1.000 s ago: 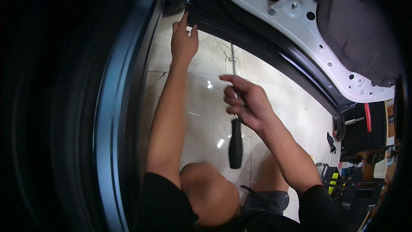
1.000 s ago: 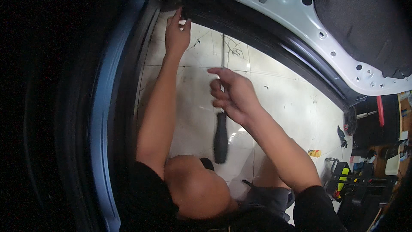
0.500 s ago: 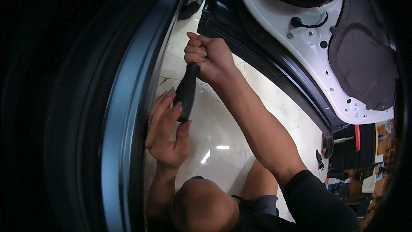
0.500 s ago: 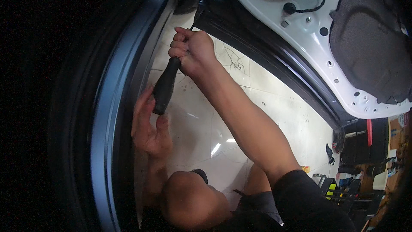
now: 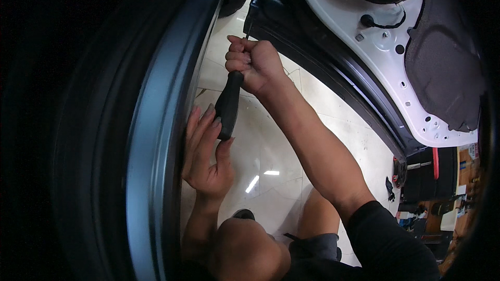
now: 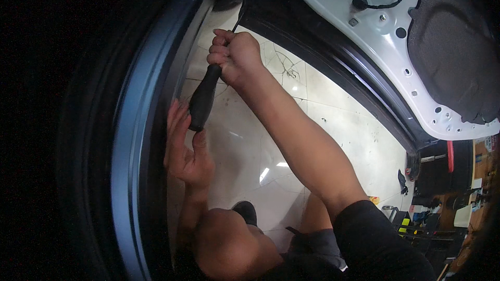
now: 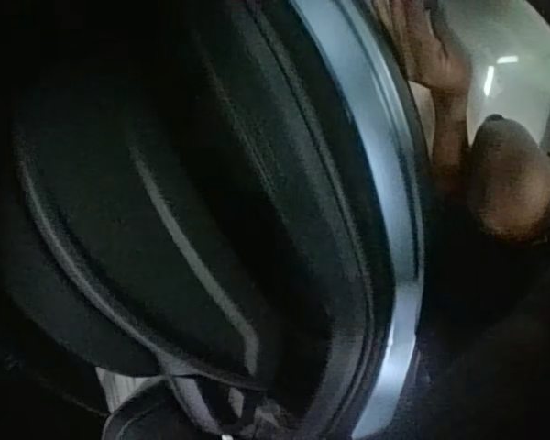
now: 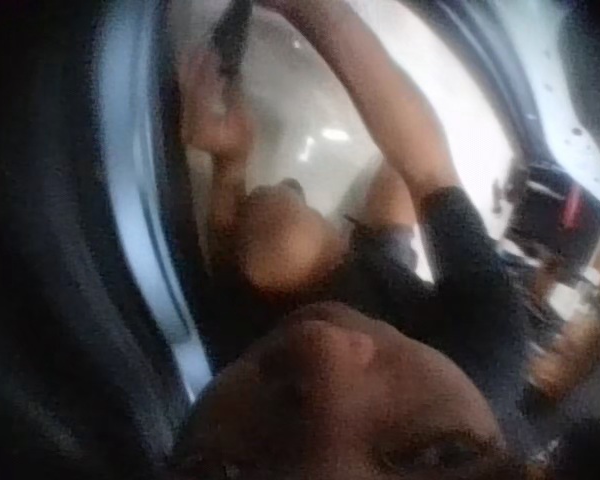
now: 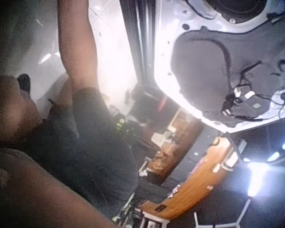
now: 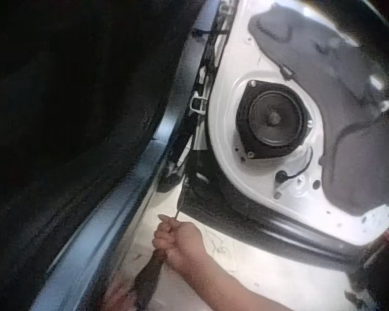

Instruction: The person removes a car door seal using a screwdriver and a pry tool. They first wipe the door interior, then use tools to loosen and pull out the seal along the door frame.

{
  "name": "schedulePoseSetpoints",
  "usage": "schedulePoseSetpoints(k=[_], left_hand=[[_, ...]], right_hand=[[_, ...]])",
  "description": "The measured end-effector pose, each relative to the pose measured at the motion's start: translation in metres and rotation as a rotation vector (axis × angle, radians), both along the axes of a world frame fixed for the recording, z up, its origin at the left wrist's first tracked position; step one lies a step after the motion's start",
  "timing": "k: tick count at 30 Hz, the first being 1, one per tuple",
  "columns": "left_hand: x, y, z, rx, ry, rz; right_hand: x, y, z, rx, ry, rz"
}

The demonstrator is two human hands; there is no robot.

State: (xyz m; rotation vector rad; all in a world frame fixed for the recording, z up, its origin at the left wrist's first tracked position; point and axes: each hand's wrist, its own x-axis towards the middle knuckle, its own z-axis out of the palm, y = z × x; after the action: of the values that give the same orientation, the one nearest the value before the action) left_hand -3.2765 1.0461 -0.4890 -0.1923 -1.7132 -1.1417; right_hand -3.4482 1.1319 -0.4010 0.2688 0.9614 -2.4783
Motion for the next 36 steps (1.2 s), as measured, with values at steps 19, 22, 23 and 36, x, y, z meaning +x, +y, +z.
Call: schedulePoseSetpoints(k=[19, 22, 23, 36], left_hand=[[0.005, -0.002, -0.003, -0.003, -0.015, -0.063], [0.003, 0.0, -0.005, 0.031, -0.003, -0.059], [0.003, 0.0, -0.005, 0.027, 0.001, -0.056], [0.007, 0.002, -0.01, 0.033, -0.027, -0.082]], right_hand=[[-0.001, 0.002, -0.008, -0.023, -0.011, -0.007], [-0.003, 0.006, -0.01, -0.051, -0.019, 0.021], [-0.003, 0.006, -0.011, -0.034, -0.013, 0.017], [-0.003, 0.01, -0.012, -0.019, 0.035, 0.054]])
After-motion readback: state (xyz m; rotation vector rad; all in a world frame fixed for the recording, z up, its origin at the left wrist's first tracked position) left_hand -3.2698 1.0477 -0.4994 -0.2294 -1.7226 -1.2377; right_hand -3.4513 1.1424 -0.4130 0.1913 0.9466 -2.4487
